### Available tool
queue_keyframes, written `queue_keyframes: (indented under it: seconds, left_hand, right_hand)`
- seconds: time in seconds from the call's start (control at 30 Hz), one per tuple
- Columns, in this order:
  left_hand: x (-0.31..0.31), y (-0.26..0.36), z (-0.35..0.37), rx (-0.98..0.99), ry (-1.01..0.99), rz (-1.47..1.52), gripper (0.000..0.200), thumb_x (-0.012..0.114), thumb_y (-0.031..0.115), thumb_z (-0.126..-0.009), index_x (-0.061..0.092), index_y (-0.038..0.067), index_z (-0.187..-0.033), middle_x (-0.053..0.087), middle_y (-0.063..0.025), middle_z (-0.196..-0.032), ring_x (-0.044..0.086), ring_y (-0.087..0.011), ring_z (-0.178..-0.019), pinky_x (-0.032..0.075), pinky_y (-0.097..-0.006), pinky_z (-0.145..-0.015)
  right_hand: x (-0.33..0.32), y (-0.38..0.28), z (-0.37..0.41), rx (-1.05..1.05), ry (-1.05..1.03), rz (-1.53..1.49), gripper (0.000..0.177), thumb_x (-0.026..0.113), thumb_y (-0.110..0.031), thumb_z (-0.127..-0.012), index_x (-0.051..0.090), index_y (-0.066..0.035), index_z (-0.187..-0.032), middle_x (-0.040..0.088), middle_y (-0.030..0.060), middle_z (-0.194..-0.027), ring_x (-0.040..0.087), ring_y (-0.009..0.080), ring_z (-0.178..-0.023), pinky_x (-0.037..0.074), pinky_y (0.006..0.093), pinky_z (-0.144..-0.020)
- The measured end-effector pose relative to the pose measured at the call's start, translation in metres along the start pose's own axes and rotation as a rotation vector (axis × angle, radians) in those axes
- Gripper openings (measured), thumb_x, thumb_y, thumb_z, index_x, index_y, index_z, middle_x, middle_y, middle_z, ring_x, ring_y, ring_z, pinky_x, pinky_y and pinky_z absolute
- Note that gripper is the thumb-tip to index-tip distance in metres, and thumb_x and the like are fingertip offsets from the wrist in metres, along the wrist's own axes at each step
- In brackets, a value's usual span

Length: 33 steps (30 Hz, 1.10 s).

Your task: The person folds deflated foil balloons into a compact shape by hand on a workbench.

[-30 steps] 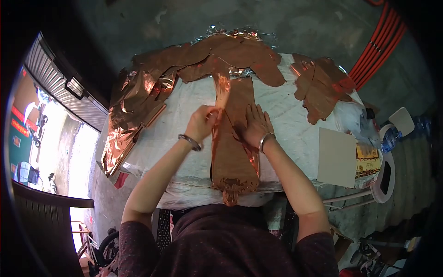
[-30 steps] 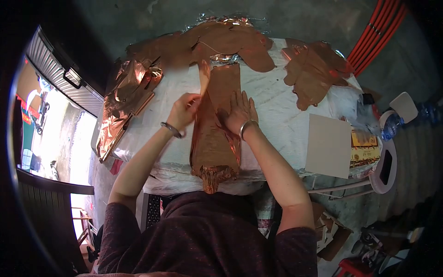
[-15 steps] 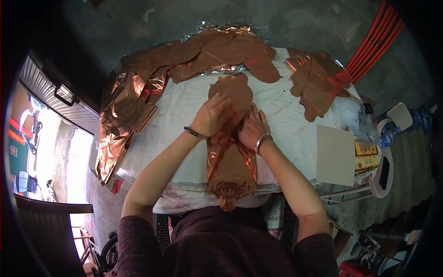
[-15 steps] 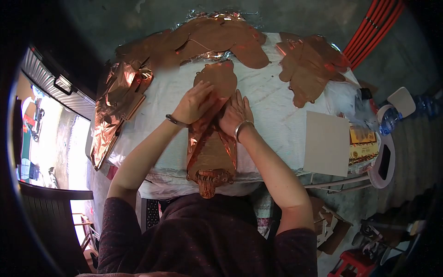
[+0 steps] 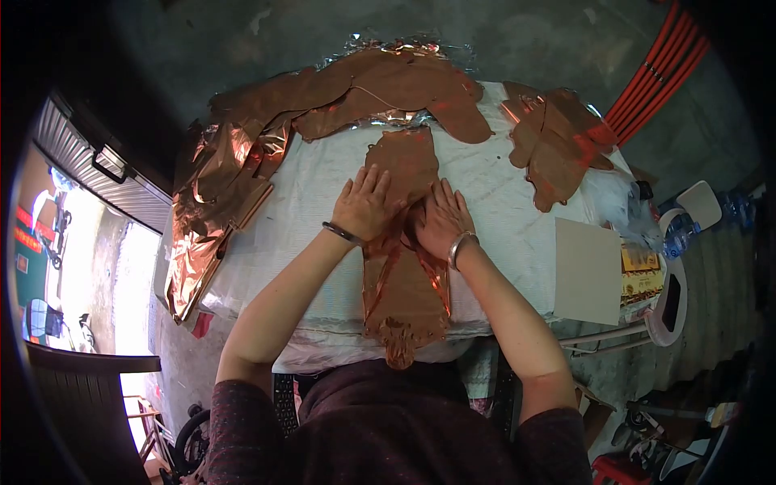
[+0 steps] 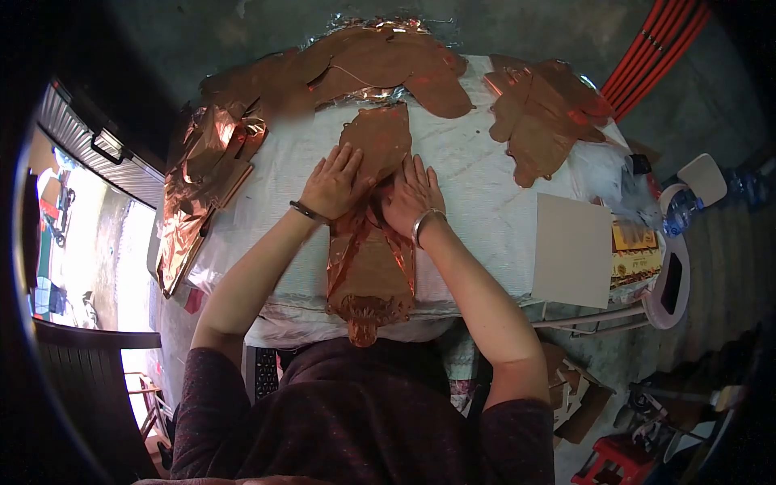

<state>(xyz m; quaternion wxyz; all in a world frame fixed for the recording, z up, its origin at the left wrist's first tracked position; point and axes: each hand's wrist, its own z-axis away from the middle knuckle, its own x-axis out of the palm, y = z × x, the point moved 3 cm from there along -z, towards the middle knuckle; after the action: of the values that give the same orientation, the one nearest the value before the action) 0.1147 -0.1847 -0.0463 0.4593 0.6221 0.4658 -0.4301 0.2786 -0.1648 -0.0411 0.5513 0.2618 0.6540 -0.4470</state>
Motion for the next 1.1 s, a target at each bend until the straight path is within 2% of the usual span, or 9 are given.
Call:
queue_keyframes:
  seconds: [0.27, 0.47, 0.57, 0.67, 0.73, 0.77, 0.83, 1.0, 1.1]
  left_hand:
    - [0.013, -0.007, 0.002, 0.039, 0.097, -0.055, 0.066, 0.05, 0.049, -0.09, 0.038, 0.009, -0.141, 0.035, -0.0181, -0.146, 0.033, -0.036, -0.135, 0.032, -0.049, -0.107]
    - [0.012, -0.006, 0.002, 0.03, 0.101, -0.059, 0.066, 0.053, 0.046, -0.089, 0.037, 0.009, -0.141, 0.035, -0.0184, -0.146, 0.034, -0.0364, -0.135, 0.034, -0.0493, -0.107]
    - [0.013, -0.006, 0.002, 0.034, 0.098, -0.045, 0.067, 0.054, 0.046, -0.089, 0.037, 0.008, -0.141, 0.034, -0.0195, -0.146, 0.034, -0.0368, -0.135, 0.034, -0.0497, -0.106]
    - [0.012, -0.006, 0.001, 0.013, 0.104, -0.011, 0.068, 0.055, 0.046, -0.088, 0.038, 0.006, -0.14, 0.035, -0.0206, -0.145, 0.034, -0.0373, -0.134, 0.034, -0.05, -0.106]
    - [0.01, -0.004, 0.001, -0.005, 0.051, -0.008, 0.072, 0.053, 0.05, -0.087, 0.037, 0.003, -0.14, 0.034, -0.0214, -0.146, 0.031, -0.0372, -0.135, 0.03, -0.0499, -0.108]
    - [0.009, -0.004, 0.001, -0.009, 0.049, -0.003, 0.072, 0.053, 0.05, -0.087, 0.037, 0.003, -0.14, 0.034, -0.0214, -0.146, 0.031, -0.0372, -0.135, 0.03, -0.0499, -0.108]
    - [0.007, -0.003, 0.004, 0.038, 0.107, 0.011, 0.071, 0.055, 0.049, -0.087, 0.04, 0.003, -0.138, 0.037, -0.0222, -0.143, 0.035, -0.0377, -0.133, 0.033, -0.0503, -0.106]
    - [0.007, -0.003, 0.005, 0.071, 0.19, -0.005, 0.069, 0.056, 0.049, -0.086, 0.043, 0.003, -0.136, 0.042, -0.0229, -0.139, 0.039, -0.0386, -0.13, 0.035, -0.0508, -0.104]
    - [0.005, -0.002, 0.004, 0.075, 0.186, -0.001, 0.07, 0.056, 0.049, -0.086, 0.043, 0.003, -0.136, 0.042, -0.0229, -0.139, 0.04, -0.0388, -0.129, 0.035, -0.0506, -0.104]
  right_hand:
    - [0.002, 0.002, -0.002, -0.002, 0.024, -0.006, 0.063, 0.043, -0.036, -0.09, 0.033, 0.003, -0.139, 0.023, 0.0213, -0.151, 0.016, 0.0312, -0.143, 0.012, 0.045, -0.116]
    - [0.001, 0.005, -0.004, 0.006, -0.023, -0.025, 0.071, 0.041, -0.043, -0.093, 0.024, 0.003, -0.144, 0.016, 0.0191, -0.154, 0.014, 0.0319, -0.143, 0.011, 0.0449, -0.116]
    - [0.004, 0.005, -0.004, 0.015, -0.026, 0.022, 0.067, 0.042, -0.044, -0.093, 0.032, 0.003, -0.14, 0.02, 0.0208, -0.153, 0.017, 0.0315, -0.143, 0.013, 0.0446, -0.115]
    - [0.006, 0.012, -0.007, -0.002, 0.083, -0.075, 0.069, 0.041, -0.045, -0.095, 0.03, 0.005, -0.141, 0.022, 0.0232, -0.151, 0.02, 0.0332, -0.142, 0.016, 0.0421, -0.116]
    - [-0.002, 0.02, -0.014, 0.014, 0.196, -0.437, 0.063, 0.039, -0.041, -0.097, 0.035, 0.006, -0.138, 0.029, 0.026, -0.147, 0.026, 0.0351, -0.139, 0.021, 0.039, -0.114]
    - [-0.007, 0.027, -0.021, 0.013, 0.19, -0.434, 0.063, 0.039, -0.041, -0.097, 0.035, 0.006, -0.138, 0.029, 0.026, -0.147, 0.026, 0.0351, -0.139, 0.021, 0.039, -0.114]
    - [-0.031, 0.032, -0.038, -0.123, 0.4, -0.526, 0.058, 0.037, -0.037, -0.098, 0.037, 0.006, -0.137, 0.035, 0.0253, -0.144, 0.029, 0.0359, -0.137, 0.025, 0.0377, -0.113]
    - [-0.031, 0.011, -0.099, -0.4, 0.247, -0.257, 0.055, 0.036, -0.036, -0.098, 0.036, -0.001, -0.14, 0.032, 0.0186, -0.148, 0.028, 0.0328, -0.139, 0.023, 0.0398, -0.113]
    - [-0.013, 0.001, -0.115, -0.442, -0.033, -0.034, 0.054, 0.031, -0.041, -0.1, 0.031, -0.013, -0.146, 0.023, 0.0144, -0.153, 0.018, 0.029, -0.143, 0.016, 0.0417, -0.115]
